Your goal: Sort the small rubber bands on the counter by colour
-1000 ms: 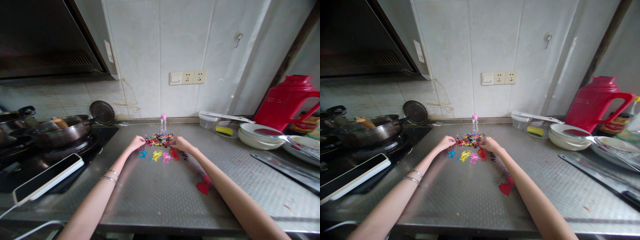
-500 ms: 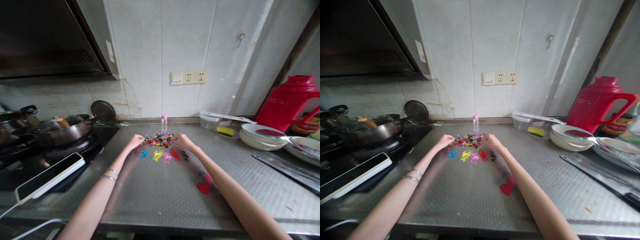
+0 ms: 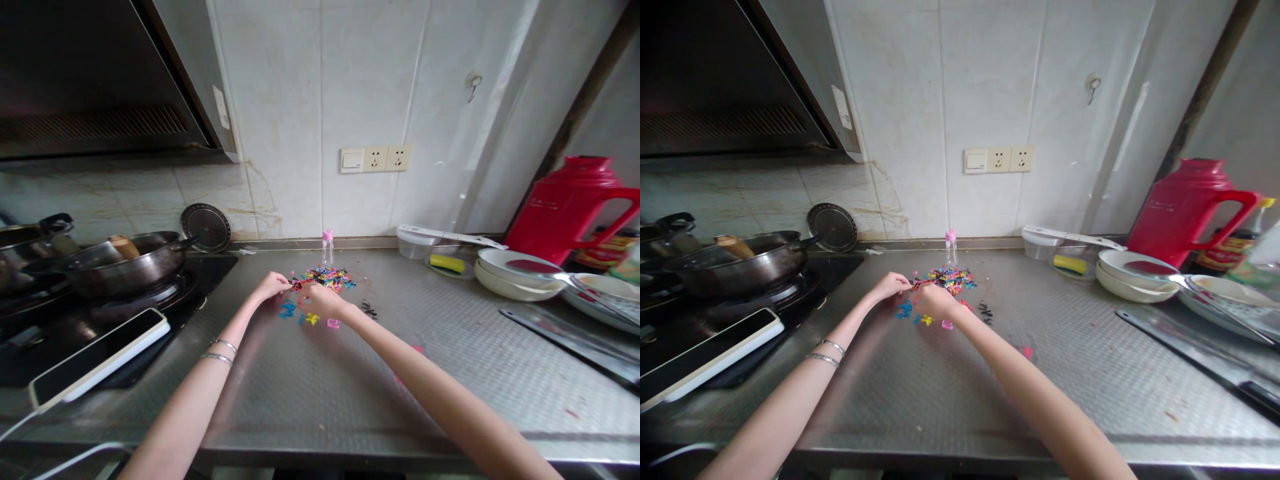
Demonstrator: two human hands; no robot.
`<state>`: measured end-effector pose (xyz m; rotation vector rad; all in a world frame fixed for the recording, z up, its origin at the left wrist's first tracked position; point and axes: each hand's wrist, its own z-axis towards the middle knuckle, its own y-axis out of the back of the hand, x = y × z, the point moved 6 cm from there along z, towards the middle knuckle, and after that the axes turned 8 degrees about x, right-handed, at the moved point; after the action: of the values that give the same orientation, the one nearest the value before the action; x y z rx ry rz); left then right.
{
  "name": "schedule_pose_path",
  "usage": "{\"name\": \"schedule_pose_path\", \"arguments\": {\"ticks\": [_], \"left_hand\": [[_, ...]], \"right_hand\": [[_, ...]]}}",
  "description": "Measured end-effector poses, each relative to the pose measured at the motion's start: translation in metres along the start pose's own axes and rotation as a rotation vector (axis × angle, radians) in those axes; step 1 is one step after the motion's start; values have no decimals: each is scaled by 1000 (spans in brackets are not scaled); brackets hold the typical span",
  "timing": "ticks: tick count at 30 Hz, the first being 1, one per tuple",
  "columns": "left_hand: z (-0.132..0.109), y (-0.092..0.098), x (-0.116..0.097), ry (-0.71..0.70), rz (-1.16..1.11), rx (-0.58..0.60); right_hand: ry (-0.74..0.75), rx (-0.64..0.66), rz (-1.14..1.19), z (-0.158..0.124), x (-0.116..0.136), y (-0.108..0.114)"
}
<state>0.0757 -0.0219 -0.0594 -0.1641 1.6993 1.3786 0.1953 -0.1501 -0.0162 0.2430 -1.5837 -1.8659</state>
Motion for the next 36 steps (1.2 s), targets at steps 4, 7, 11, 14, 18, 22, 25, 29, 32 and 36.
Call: {"name": "schedule_pose_path", "arguments": {"ticks": [4,7,11,14,18,22,25,29,32,36], "left_hand": [[3,-6,3,-23,0,-1],[4,-9,3,-43,-16,5],[5,-9,3,-32,-14,-24],[4,-6,1,-22,-32,-50],[2,-1,-4,-8,-66,-75],[2,2,-25,-79,-126,-75],[1,-6,-55,-141,-123,-35],[-5,-39,-112,-254,-47,52],[-10,-76,-154,-392,-16,165],[-11,-119,-184,-436,66,229]], "right_hand": [[4,56,-7,0,13,-16],[-1,56,5,-8,11,-13],[-28,57,25,-27,-5,1],[-102,15,52,-46,-27,17],[-184,-78,108,-73,-58,37],[-247,-142,131,-97,-83,51],[-291,-168,124,-110,-98,59],[-326,-177,111,-122,-114,63],[-355,-163,110,-127,-124,62],[-381,-166,116,-131,-133,60]]}}
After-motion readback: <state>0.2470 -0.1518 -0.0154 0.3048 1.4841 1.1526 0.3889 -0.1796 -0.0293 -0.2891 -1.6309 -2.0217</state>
